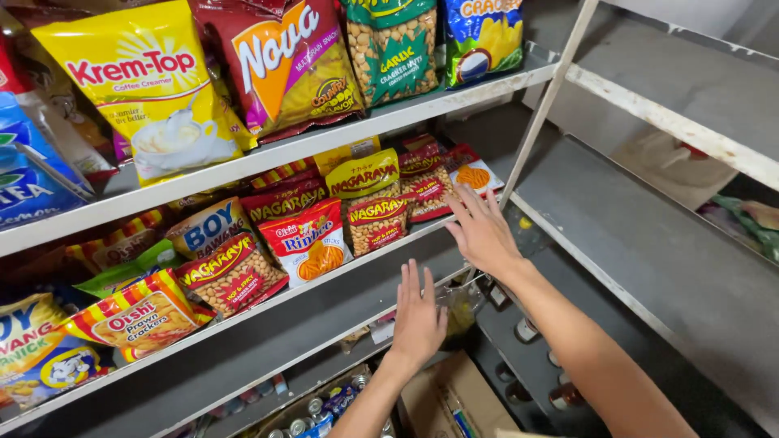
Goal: Stocking snack items from a cardboard box onto store shelves.
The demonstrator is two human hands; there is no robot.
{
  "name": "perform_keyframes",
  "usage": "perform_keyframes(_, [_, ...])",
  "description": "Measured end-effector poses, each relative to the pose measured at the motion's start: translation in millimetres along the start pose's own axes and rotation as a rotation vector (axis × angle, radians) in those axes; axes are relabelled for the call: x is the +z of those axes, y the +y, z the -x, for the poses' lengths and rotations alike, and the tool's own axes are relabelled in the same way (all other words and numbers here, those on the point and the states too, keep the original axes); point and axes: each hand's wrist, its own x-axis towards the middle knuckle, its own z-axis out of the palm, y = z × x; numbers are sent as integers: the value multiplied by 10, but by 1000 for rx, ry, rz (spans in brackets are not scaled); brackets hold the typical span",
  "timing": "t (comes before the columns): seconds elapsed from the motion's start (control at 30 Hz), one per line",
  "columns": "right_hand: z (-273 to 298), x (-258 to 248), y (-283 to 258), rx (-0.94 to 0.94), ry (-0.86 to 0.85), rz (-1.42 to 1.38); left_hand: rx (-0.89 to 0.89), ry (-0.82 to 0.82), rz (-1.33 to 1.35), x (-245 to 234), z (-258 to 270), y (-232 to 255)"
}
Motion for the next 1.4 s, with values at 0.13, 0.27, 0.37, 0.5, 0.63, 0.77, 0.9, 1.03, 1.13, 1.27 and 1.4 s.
perform_keyframes(0.13, [151,-543,-266,9,25,14,-30,-71,73,-117,564,-1])
perform_keyframes(0.27, [502,-1115,-782,99,150,-82,-20,-74,171,-285,1141,-1])
perform_keyframes(0.37, [1003,-1484,-1220,177,271,-136,2,-67,261,-425,1492,29])
perform_keyframes(0.5, [1946,-1879,-1767,305,457,-145,35,-79,399,-561,1843,207])
perform_keyframes(0.63, [2962,-2143,-1999,497,550,-128,110,-141,498,-657,2090,657])
perform_keyframes(0.77, [3872,-2418,-2073,681,694,-165,230,-153,619,-602,2314,1189])
perform_keyframes(0.9, [4647,-2597,-2153,859,784,-125,363,-211,681,-409,2520,1592])
perform_keyframes(1.03, [5266,-2734,-2125,960,819,-55,467,-309,686,-219,2579,2015])
perform_keyframes(1.13, [5801,-2796,-1983,1063,846,-39,525,-395,697,28,2643,2327])
perform_keyframes(1.27, [6586,-2634,-1617,1210,914,-45,607,-536,635,480,2694,2713])
perform_keyframes(1.4, [7286,-2254,-1313,1544,961,-113,672,-854,387,1045,2656,3133])
